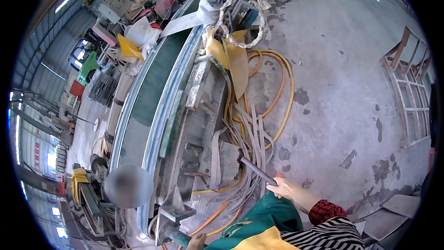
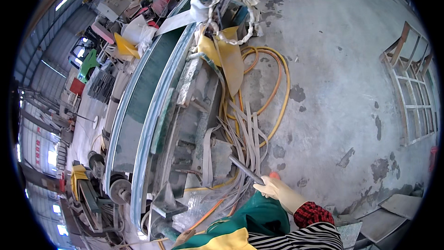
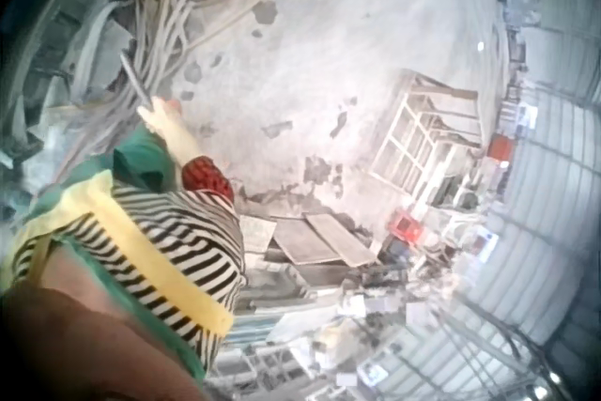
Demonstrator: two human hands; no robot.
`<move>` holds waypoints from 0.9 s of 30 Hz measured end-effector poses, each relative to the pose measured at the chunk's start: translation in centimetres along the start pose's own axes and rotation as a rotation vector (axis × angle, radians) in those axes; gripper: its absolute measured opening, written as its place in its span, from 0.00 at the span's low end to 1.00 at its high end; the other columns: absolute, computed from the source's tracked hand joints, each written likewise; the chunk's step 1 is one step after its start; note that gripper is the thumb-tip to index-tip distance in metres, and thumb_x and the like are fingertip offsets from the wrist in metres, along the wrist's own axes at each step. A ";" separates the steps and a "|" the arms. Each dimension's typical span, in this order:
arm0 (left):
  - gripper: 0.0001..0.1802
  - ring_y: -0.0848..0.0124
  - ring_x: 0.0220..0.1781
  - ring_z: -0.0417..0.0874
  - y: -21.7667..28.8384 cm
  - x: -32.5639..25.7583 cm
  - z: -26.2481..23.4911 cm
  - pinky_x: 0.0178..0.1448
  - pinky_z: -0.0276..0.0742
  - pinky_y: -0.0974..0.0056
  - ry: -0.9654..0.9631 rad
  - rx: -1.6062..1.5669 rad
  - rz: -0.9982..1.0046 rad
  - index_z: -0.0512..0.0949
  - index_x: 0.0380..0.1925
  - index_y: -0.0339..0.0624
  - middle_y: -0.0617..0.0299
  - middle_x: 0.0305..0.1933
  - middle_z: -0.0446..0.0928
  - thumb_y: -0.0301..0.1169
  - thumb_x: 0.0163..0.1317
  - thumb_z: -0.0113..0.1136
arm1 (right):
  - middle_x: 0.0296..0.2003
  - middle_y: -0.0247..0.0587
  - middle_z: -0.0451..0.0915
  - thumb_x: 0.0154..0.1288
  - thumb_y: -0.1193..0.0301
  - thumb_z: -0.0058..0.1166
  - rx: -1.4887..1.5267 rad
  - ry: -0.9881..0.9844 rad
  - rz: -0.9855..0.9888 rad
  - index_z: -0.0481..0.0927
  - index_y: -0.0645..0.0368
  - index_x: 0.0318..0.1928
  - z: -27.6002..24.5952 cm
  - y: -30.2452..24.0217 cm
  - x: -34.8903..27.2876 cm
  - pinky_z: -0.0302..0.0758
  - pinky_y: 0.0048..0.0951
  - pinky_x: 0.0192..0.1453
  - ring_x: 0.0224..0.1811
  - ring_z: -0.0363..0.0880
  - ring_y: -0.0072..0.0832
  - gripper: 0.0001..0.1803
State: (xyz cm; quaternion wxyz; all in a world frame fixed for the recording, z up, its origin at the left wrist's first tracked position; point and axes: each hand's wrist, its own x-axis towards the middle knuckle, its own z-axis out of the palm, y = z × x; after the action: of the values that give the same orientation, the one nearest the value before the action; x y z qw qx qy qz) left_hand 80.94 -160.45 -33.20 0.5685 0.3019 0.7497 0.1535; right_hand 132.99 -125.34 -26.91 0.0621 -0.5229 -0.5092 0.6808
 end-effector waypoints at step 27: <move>0.20 0.74 0.42 0.80 77.6 31.7 37.7 0.55 0.73 0.69 -0.615 0.199 0.706 0.78 0.59 0.42 0.61 0.37 0.81 0.40 0.76 0.51 | 0.13 0.34 0.72 0.76 0.74 0.48 0.609 0.913 -0.425 0.79 0.69 0.53 -40.4 -14.7 0.0 0.74 0.27 0.22 0.12 0.69 0.24 0.13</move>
State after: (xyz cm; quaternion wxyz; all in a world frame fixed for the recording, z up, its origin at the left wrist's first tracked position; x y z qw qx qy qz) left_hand 132.72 -84.98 -24.34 0.6454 0.6225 0.4094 0.1680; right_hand 157.68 -92.99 -13.09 0.5575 -0.6082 -0.3059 0.4751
